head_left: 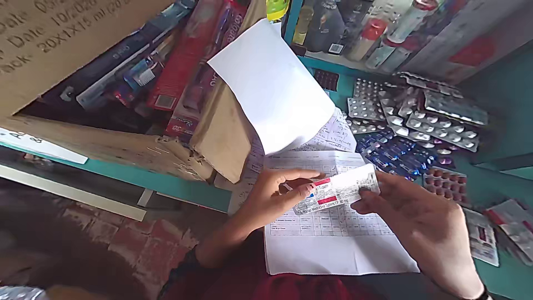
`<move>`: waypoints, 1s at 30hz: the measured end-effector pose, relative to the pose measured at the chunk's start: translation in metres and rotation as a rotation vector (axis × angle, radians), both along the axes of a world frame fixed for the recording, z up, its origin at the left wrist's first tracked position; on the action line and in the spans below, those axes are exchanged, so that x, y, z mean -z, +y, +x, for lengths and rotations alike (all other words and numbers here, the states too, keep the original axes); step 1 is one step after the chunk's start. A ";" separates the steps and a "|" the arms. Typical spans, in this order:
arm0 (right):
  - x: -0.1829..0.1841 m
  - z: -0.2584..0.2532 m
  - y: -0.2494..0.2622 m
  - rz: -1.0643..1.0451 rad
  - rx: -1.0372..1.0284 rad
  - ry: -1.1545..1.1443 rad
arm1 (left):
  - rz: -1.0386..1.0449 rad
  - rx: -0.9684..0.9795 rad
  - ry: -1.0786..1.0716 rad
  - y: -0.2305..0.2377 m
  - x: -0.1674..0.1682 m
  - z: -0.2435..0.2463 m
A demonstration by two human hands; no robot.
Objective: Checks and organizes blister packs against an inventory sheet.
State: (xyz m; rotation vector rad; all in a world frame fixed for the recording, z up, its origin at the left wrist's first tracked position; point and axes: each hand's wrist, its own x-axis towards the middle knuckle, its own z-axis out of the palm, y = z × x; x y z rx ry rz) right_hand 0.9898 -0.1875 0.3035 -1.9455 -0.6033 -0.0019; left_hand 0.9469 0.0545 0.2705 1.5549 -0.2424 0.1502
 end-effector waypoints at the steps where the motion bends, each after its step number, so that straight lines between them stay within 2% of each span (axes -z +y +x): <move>1: 0.000 -0.001 0.001 0.023 0.013 0.012 | 0.002 0.023 -0.031 0.000 0.001 -0.001; 7: 0.001 -0.010 0.001 0.124 0.024 0.096 | 0.055 0.097 -0.230 -0.006 0.012 -0.007; 9: 0.005 -0.009 -0.003 0.071 -0.028 0.014 | 0.064 0.086 -0.215 -0.006 0.012 -0.009; 11: 0.000 -0.005 -0.016 -0.131 -0.016 -0.168 | 0.067 0.075 -0.184 -0.005 0.012 -0.007; 14: -0.013 0.010 -0.041 -0.502 0.214 -0.477 | 0.092 0.051 -0.152 -0.003 0.015 -0.005; 18: -0.006 0.040 -0.066 -0.876 0.287 -0.518 | 0.124 0.047 -0.133 -0.004 0.019 -0.003; 20: 0.005 0.053 -0.069 -0.895 0.302 -0.616 | 0.125 0.032 -0.115 -0.005 0.020 -0.003; 22: 0.000 0.063 -0.067 -0.843 0.314 -0.660 | 0.122 0.038 -0.103 -0.004 0.020 -0.003; 30: -0.072 0.123 -0.059 -0.693 0.458 -0.458 | 0.138 0.072 -0.083 -0.003 0.024 -0.004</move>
